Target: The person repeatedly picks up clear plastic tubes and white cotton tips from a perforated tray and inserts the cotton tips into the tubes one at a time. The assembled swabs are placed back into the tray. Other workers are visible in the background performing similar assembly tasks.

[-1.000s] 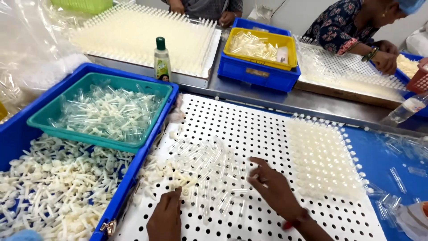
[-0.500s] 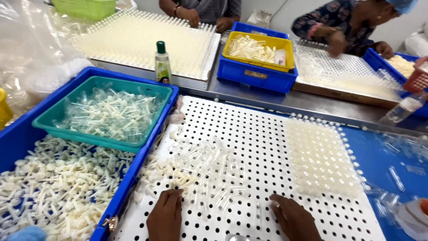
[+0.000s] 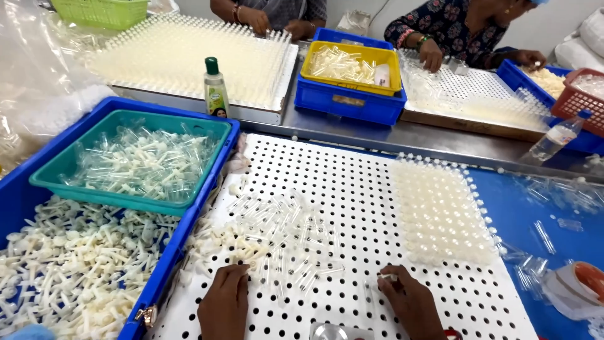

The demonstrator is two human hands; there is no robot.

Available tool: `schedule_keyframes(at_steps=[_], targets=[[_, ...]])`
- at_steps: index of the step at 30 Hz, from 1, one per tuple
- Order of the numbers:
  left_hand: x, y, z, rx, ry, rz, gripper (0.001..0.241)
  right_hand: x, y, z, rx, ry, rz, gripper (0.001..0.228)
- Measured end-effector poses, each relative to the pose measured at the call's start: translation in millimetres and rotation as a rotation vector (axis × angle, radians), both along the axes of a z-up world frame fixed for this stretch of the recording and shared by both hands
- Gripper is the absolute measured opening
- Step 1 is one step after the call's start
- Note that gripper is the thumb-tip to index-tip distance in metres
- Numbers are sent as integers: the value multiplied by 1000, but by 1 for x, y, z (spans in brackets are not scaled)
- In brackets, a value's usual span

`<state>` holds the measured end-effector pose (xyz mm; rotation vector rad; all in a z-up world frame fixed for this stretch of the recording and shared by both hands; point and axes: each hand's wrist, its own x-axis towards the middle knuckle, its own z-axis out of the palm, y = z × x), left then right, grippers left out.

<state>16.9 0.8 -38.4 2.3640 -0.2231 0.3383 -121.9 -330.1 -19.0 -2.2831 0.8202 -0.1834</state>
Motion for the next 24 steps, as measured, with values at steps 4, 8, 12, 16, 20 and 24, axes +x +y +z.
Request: schedule_keyframes(at_steps=[4, 8, 12, 16, 20, 24], targets=[[0, 0, 2, -18, 17, -4, 20, -3, -2, 0, 94, -89, -13, 27], [0, 0, 2, -34, -5, -1, 20, -3, -3, -1, 96, -96, 14, 27], [0, 0, 4, -17, 28, 5, 20, -4, -1, 3, 72, -81, 34, 27], [-1, 1, 7, -6, 7, 9, 20, -5, 0, 2, 61, -129, 45, 28], [-1, 1, 6, 2, -60, 14, 20, -9, 3, 7, 72, -182, 57, 29], [-5, -1, 15, 26, 33, 20, 22, -12, 2, 10, 62, -194, 86, 30]])
